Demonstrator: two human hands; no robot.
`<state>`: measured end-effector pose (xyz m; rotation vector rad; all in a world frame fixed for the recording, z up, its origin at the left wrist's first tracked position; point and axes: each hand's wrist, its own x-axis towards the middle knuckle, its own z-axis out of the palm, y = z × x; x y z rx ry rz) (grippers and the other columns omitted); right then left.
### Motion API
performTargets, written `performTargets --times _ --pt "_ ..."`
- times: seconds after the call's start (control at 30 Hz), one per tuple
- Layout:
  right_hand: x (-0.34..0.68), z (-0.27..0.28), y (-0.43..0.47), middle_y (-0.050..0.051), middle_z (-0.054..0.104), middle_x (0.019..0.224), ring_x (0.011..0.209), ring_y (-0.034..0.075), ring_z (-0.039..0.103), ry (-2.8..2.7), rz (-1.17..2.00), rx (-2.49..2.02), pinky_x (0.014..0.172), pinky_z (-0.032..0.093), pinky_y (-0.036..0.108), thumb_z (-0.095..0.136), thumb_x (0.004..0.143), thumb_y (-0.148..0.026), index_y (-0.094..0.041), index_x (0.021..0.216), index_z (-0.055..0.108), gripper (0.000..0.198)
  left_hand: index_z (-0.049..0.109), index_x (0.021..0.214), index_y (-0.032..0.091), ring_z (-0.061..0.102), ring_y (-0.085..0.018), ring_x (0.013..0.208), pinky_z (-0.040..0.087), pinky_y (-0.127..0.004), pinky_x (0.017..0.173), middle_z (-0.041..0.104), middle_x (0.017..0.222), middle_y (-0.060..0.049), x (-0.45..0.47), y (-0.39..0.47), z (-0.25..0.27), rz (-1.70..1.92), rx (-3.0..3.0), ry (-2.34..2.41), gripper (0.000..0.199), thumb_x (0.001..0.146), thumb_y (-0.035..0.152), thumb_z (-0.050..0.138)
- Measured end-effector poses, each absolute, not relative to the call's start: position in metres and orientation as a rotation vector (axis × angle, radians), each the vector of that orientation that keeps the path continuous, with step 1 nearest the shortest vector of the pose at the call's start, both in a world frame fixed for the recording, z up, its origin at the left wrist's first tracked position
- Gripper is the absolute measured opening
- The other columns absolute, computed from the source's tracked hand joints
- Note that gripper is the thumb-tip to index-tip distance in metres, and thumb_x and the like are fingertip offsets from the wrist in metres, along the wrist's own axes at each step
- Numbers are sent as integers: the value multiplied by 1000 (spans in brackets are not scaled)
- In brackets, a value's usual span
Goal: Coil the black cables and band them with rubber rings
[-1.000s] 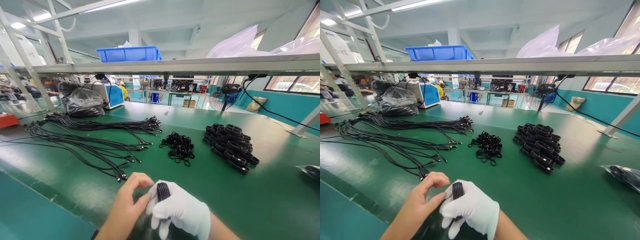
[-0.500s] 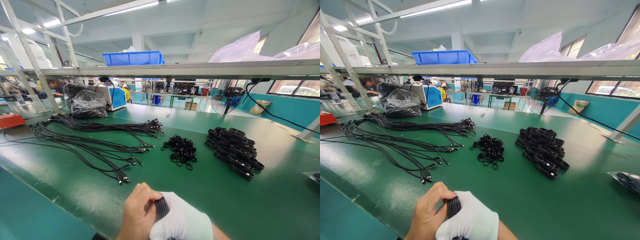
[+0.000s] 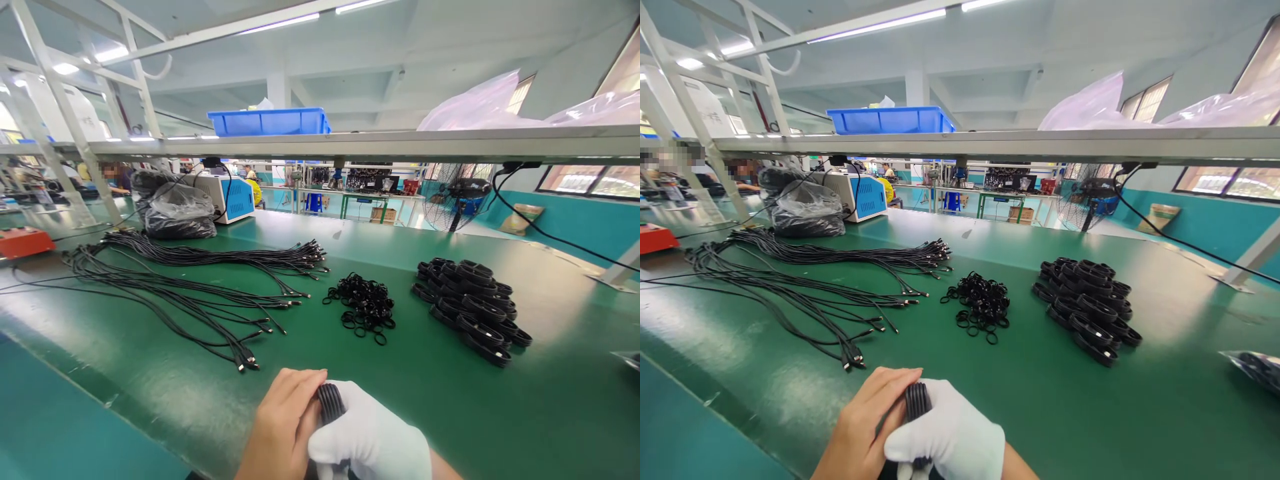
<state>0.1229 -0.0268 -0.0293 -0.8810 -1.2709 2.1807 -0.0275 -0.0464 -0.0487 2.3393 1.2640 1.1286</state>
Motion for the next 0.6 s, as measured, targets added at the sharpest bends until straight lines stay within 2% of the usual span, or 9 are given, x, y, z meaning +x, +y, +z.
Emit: performTargets --times 0.2,0.37,0.5,0.6 --pt "122 -32 -26 -1 52 46 38 8 50 -1191 2209 -802 33 40 15 66 55 -19 -10 62 60 13 58 119 18 59 -21 100 52 -29 86 66 112 -9 -22 -47 -52 1168 2389 1332 36 86 14 46" --pt "127 -29 -26 0 55 50 37 8 50 -1150 2233 -846 32 39 16 63 55 -18 -9 69 60 17 67 102 24 64 -18 88 53 -27 78 70 99 -4 -27 -42 -34 1089 2066 1400 27 84 20 48" --pt "133 -38 -23 6 64 72 56 14 62 -948 2324 -723 40 47 19 67 58 -27 -11 87 58 34 68 87 23 64 -18 81 51 -28 72 69 86 -2 -31 -36 -22 1103 1739 1486 21 83 29 48" --pt "135 -46 -21 8 65 80 68 19 66 -930 2335 -696 48 52 25 69 61 -30 -11 90 57 37 67 85 22 62 -19 80 49 -29 72 68 85 -1 -30 -32 -18 1083 1718 1490 20 81 31 49"
